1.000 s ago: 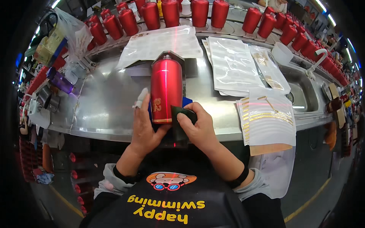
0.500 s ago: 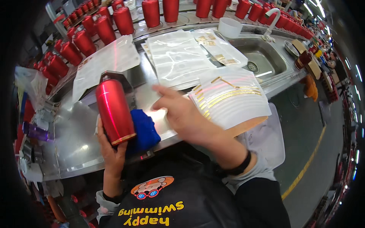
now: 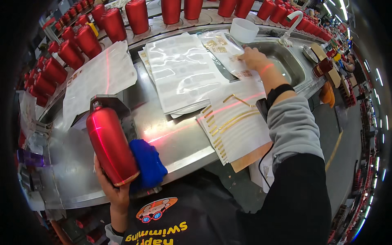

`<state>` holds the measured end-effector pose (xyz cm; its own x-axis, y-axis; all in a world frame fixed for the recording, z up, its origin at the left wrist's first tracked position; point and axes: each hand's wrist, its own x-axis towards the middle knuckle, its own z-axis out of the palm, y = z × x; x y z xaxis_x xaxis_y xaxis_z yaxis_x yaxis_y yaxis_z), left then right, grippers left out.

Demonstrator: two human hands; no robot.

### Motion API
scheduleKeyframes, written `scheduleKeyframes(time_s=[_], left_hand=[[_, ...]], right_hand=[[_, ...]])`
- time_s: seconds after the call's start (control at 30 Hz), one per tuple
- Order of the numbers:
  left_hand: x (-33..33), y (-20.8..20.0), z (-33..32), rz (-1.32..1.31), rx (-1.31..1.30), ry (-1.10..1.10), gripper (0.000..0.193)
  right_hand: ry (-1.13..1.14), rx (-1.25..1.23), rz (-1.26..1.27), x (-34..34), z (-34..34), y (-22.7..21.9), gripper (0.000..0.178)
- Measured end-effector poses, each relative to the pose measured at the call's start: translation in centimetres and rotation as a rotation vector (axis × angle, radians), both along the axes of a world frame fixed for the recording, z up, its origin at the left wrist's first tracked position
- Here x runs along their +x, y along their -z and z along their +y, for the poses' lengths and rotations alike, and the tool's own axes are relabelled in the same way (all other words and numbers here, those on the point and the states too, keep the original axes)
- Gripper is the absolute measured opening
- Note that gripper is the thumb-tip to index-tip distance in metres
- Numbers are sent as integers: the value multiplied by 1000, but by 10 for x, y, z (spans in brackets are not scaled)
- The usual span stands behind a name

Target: Applying and pressing gold foil labels onto red liquor bottles in a factory setting.

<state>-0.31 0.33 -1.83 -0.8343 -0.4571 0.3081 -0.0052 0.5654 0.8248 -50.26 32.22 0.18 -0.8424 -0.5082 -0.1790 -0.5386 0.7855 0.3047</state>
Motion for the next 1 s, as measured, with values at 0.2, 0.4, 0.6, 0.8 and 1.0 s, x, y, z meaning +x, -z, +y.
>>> scheduleKeyframes(time_s=[0.2,0.4,0.6,0.8,1.0], left_hand=[[4,12,-1,53,4,-84,105],[4,8,-4,23,20,32,100],[3,5,-4,25,27,29,98],[-4,1,1,63,148,-63,101],[-1,2,-9,12,-231,-33,100]], right_hand=[[238,-200,10,-45,-2,0,37],[276,-403,154,-70,11,7,40],[277,-771,-436,-24,-79,-28,28],[-183,-233,212,-41,-92,52,26],[-378,-562,3,47,-121,-37,12]])
